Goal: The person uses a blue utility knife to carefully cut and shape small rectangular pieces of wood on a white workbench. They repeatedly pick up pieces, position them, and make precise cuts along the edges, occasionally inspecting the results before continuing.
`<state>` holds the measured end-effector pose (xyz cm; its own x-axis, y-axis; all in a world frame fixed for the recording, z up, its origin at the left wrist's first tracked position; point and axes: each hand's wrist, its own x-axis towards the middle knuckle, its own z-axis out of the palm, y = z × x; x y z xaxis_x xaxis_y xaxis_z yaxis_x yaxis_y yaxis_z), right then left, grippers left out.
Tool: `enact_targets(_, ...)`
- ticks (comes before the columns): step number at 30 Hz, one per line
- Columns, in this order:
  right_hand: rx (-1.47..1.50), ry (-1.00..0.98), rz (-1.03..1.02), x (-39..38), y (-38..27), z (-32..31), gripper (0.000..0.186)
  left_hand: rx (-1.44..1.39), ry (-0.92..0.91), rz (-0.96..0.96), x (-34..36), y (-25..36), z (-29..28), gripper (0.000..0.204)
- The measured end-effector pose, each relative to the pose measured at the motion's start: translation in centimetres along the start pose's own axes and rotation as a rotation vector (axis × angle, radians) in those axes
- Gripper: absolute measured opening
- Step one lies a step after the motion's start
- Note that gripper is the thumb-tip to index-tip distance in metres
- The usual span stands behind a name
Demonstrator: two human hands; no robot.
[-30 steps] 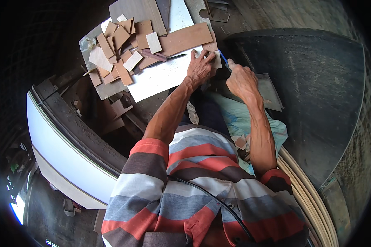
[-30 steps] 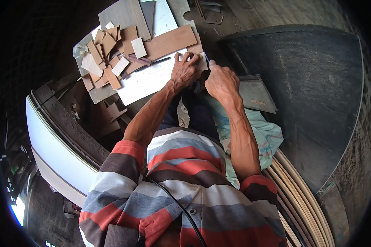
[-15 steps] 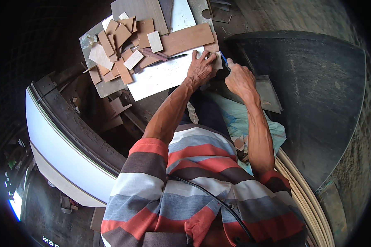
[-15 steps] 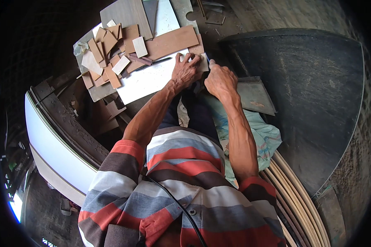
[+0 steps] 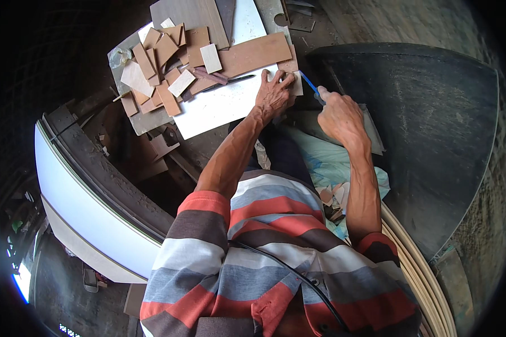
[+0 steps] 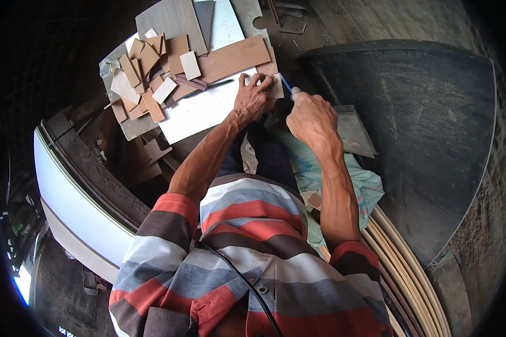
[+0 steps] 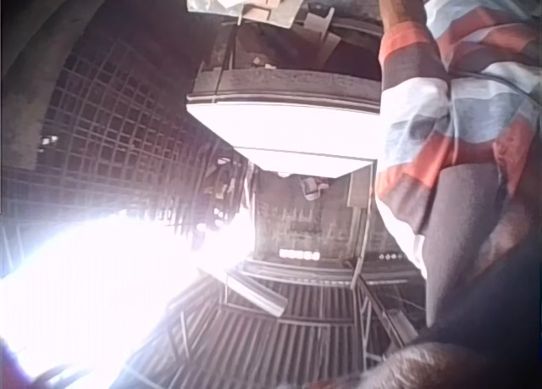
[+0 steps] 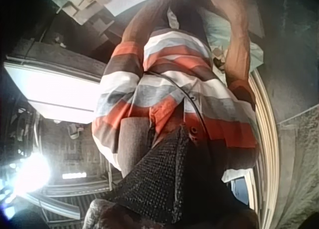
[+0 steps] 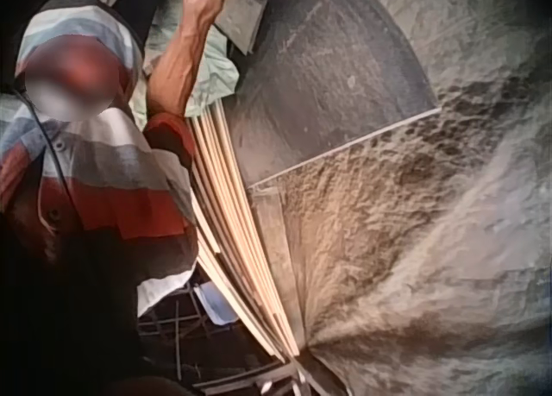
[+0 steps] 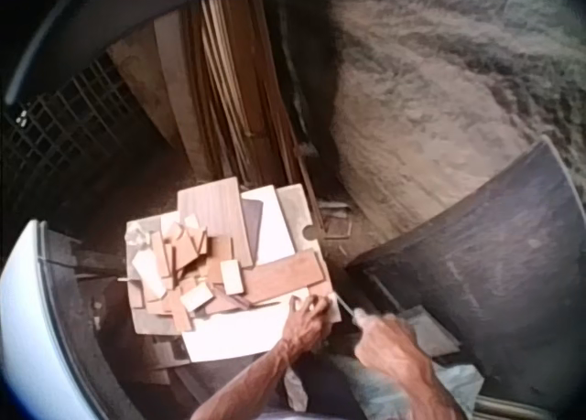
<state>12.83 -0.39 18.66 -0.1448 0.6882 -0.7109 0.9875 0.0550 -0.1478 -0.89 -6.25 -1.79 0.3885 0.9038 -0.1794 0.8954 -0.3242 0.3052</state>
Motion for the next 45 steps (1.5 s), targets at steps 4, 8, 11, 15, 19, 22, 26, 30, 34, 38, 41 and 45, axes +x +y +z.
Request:
enact_targets(4,0.000,0.034,-0.007,2.3,0.3,1.9,0.035,-0.012,0.026,0.033,0.5,0.2,0.0,0.040)
enact_targets(8,0.005,0.016,-0.010,2.0,-0.6,0.7,0.035,-0.018,-0.013,0.020,0.1,0.0,0.0,0.041)
enact_targets(11,-0.010,0.006,-0.006,-0.8,0.1,-0.2,0.035,0.009,0.009,0.015,0.0,-0.2,0.4,0.041)
enact_targets(15,0.002,-0.021,0.033,3.9,-0.4,2.1,0.049,-0.017,-0.037,0.037,0.5,0.3,-0.8,0.041)
enact_targets(19,-0.021,0.045,-0.049,-0.1,0.6,0.7,0.043,-0.006,-0.010,0.007,0.3,-0.1,-0.4,0.041)
enact_targets(22,0.002,0.016,-0.004,1.3,0.5,1.7,0.042,-0.031,-0.006,0.022,0.3,0.2,-0.5,0.041)
enact_targets(26,0.013,0.004,-0.009,2.2,-0.5,1.0,0.042,-0.034,-0.006,0.017,0.1,0.2,-0.3,0.041)
enact_targets(30,-0.006,0.012,-0.031,-0.3,0.5,0.8,0.041,-0.035,-0.052,0.011,0.0,0.1,-0.8,0.041)
enact_targets(34,0.018,0.053,-0.030,2.6,0.2,2.6,0.041,-0.063,0.027,0.022,0.3,0.4,-0.6,0.040)
enact_targets(38,0.004,0.048,-0.031,-1.0,0.5,1.2,0.037,-0.037,0.003,0.006,0.1,0.2,-0.4,0.040)
enact_targets(41,0.026,0.057,-0.016,0.4,1.0,3.0,0.039,-0.041,0.032,0.016,0.1,0.2,-0.4,0.041)
enact_targets(45,0.073,0.077,0.005,3.1,0.6,4.5,0.043,-0.057,0.033,0.005,0.0,0.9,0.0,0.042)
